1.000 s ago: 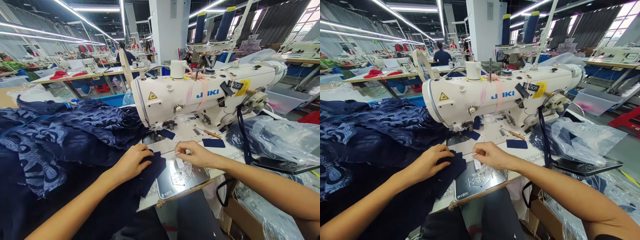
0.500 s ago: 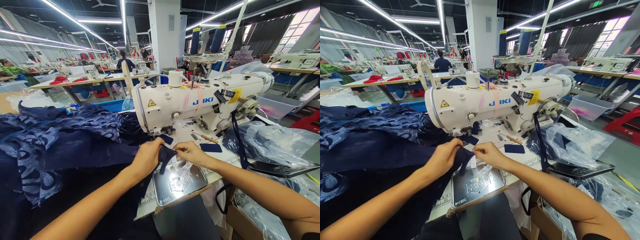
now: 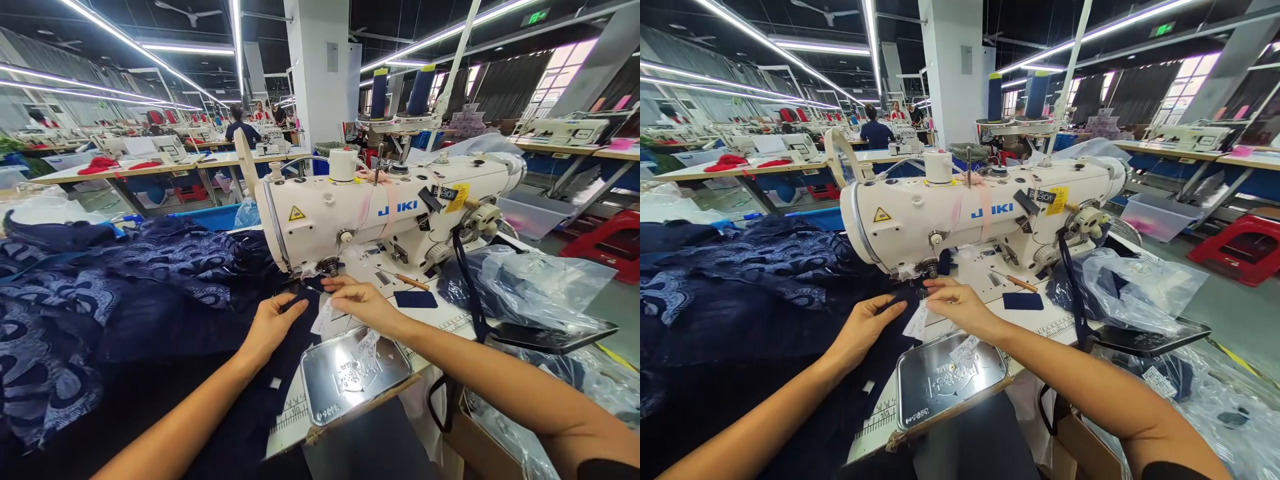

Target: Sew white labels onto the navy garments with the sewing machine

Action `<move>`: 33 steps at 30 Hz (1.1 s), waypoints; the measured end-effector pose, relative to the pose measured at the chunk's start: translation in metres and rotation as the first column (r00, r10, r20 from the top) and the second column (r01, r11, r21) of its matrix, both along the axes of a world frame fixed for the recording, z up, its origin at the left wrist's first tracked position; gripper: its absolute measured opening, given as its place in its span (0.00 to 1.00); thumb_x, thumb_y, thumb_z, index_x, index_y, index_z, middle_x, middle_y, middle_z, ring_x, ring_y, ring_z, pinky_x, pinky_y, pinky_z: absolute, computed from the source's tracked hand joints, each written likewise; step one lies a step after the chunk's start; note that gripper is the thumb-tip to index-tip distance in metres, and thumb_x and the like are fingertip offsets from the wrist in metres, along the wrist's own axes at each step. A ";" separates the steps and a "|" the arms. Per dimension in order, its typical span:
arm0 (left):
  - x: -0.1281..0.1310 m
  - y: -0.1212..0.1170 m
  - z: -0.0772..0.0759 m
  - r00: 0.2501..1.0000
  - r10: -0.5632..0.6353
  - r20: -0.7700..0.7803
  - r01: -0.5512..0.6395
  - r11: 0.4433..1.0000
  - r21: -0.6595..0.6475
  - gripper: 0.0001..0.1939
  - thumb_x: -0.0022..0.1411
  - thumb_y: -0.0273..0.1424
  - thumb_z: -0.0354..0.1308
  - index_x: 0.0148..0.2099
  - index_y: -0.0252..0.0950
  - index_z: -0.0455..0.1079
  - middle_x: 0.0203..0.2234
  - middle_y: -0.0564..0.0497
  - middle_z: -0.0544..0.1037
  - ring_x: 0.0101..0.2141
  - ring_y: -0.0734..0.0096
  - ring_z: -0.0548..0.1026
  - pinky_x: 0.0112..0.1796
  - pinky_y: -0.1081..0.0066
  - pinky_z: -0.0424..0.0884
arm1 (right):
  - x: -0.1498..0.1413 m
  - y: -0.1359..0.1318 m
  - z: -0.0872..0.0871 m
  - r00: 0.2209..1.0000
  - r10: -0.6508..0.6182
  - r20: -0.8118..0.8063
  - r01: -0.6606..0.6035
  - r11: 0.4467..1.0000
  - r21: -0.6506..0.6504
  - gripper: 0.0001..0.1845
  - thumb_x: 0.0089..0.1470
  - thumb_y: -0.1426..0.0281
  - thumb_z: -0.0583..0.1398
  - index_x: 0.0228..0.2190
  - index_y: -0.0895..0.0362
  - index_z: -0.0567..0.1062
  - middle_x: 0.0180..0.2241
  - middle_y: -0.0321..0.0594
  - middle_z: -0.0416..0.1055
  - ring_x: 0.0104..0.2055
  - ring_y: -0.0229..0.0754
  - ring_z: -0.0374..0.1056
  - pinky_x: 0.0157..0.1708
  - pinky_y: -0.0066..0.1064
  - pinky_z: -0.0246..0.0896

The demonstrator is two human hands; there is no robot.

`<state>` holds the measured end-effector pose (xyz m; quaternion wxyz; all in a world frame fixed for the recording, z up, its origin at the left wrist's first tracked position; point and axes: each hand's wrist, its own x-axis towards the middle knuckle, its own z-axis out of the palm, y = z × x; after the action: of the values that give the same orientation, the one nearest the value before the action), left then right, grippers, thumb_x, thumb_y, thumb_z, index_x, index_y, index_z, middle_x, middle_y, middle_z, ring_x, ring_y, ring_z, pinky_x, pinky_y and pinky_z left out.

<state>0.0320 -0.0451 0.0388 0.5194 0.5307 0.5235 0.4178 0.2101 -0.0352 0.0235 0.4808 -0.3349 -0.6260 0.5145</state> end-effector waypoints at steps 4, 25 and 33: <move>-0.001 -0.009 0.009 1.000 0.002 0.009 -0.003 1.000 0.021 0.15 0.40 0.41 0.63 0.25 0.33 0.71 0.18 0.54 0.71 0.21 0.76 0.65 0.22 0.77 0.60 | -0.028 -0.001 -0.001 0.996 -0.045 -0.073 0.048 0.998 0.040 0.08 0.41 0.64 0.61 0.21 0.57 0.75 0.34 0.38 0.69 0.38 0.38 0.64 0.42 0.33 0.58; -0.006 -0.014 0.006 0.997 0.043 0.058 -0.045 0.999 0.030 0.12 0.39 0.38 0.63 0.22 0.33 0.71 0.16 0.56 0.68 0.19 0.78 0.63 0.22 0.77 0.56 | -0.042 0.003 0.004 0.998 -0.048 -0.033 0.042 0.987 -0.156 0.09 0.37 0.66 0.62 0.21 0.58 0.69 0.22 0.31 0.64 0.27 0.33 0.59 0.31 0.28 0.55; -0.007 -0.013 0.005 0.996 0.020 0.090 -0.021 1.000 0.014 0.12 0.39 0.37 0.63 0.25 0.33 0.73 0.17 0.56 0.70 0.20 0.78 0.64 0.24 0.76 0.57 | -0.043 0.000 0.008 0.994 -0.075 -0.081 0.057 0.976 -0.212 0.10 0.35 0.65 0.63 0.16 0.58 0.68 0.17 0.29 0.63 0.23 0.33 0.59 0.29 0.28 0.54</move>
<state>0.0249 -0.0578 0.0443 0.5340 0.5100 0.5018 0.4504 0.1671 -0.0352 0.0314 0.4872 -0.3810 -0.5349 0.5756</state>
